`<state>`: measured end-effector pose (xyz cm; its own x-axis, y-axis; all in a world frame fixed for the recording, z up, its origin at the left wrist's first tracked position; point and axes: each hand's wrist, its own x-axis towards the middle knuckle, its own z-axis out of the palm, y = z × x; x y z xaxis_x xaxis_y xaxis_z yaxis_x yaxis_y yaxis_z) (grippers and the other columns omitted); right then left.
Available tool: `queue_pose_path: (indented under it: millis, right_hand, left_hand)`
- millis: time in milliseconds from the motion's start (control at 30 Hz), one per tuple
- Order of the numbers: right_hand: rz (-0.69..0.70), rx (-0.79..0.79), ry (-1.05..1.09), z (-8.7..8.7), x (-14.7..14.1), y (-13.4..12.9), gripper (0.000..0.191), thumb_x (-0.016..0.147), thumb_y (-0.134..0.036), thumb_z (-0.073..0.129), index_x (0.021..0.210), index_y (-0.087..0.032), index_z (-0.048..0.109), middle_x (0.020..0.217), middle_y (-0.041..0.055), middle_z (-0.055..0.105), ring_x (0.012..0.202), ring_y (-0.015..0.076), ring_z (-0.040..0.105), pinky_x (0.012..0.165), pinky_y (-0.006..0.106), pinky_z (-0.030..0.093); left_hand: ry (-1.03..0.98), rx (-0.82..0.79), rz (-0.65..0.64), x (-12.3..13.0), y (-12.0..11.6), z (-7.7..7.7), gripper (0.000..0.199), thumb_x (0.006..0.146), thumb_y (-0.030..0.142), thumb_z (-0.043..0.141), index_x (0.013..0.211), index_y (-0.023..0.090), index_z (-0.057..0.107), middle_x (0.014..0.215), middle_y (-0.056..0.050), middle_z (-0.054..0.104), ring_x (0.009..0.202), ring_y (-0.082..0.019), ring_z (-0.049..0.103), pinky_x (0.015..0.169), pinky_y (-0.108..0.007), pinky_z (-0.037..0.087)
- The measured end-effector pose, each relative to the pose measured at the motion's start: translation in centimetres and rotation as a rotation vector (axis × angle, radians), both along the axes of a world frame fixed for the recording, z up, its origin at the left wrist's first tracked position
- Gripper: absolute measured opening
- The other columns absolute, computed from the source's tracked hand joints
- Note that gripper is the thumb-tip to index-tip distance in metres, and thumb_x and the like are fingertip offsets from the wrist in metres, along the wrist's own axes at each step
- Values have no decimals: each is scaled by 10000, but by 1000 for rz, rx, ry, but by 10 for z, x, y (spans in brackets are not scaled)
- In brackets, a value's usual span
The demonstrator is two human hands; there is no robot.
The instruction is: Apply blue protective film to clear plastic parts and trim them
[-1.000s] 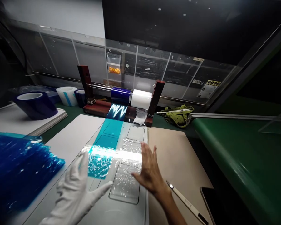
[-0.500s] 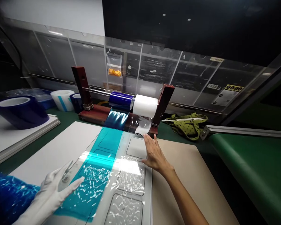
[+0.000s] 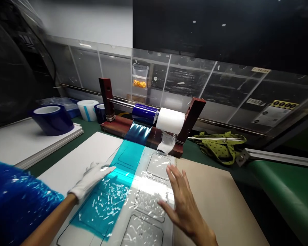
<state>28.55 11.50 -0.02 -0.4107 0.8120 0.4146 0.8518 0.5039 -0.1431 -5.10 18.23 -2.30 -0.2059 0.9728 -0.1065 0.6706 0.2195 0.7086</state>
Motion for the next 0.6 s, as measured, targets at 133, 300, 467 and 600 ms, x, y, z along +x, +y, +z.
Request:
queue_pose_path:
  millis: [133,300,467,600]
  right_hand:
    - [72,20,69,-2,-16,-41,763,865,-352,583,1500,-189,192,1481,144,359,1379,337,328,1088,541,354]
    - [12,-70,479,-7,-41,-69,516,880,-398,557,1356,-234,445,1295,139,544,1155,309,565,854,404,541]
    - [-245,-563,967,-14,-87,-77,466,861,-557,524,1103,-168,610,1030,118,677,575,131,596,516,258,504]
    - [-231,-978,1173,-25,-135,-86,652,729,-671,612,1091,-129,600,989,126,695,433,63,520,362,179,303]
  left_hand:
    - [-191,-47,-47,2,-4,13,541,729,609,540,1041,179,642,1211,-125,572,1216,-307,475,1053,-415,353]
    - [-492,-131,-146,-5,-34,22,646,778,569,555,1296,207,424,1169,-95,628,1030,-207,625,901,-322,485]
    - [-620,-227,-94,-19,-67,19,812,605,399,765,1273,129,392,1063,-109,661,931,-221,656,832,-326,516]
    - [-734,-248,-107,-30,-101,35,667,673,471,718,1204,159,462,1147,-111,641,966,-213,654,833,-315,526]
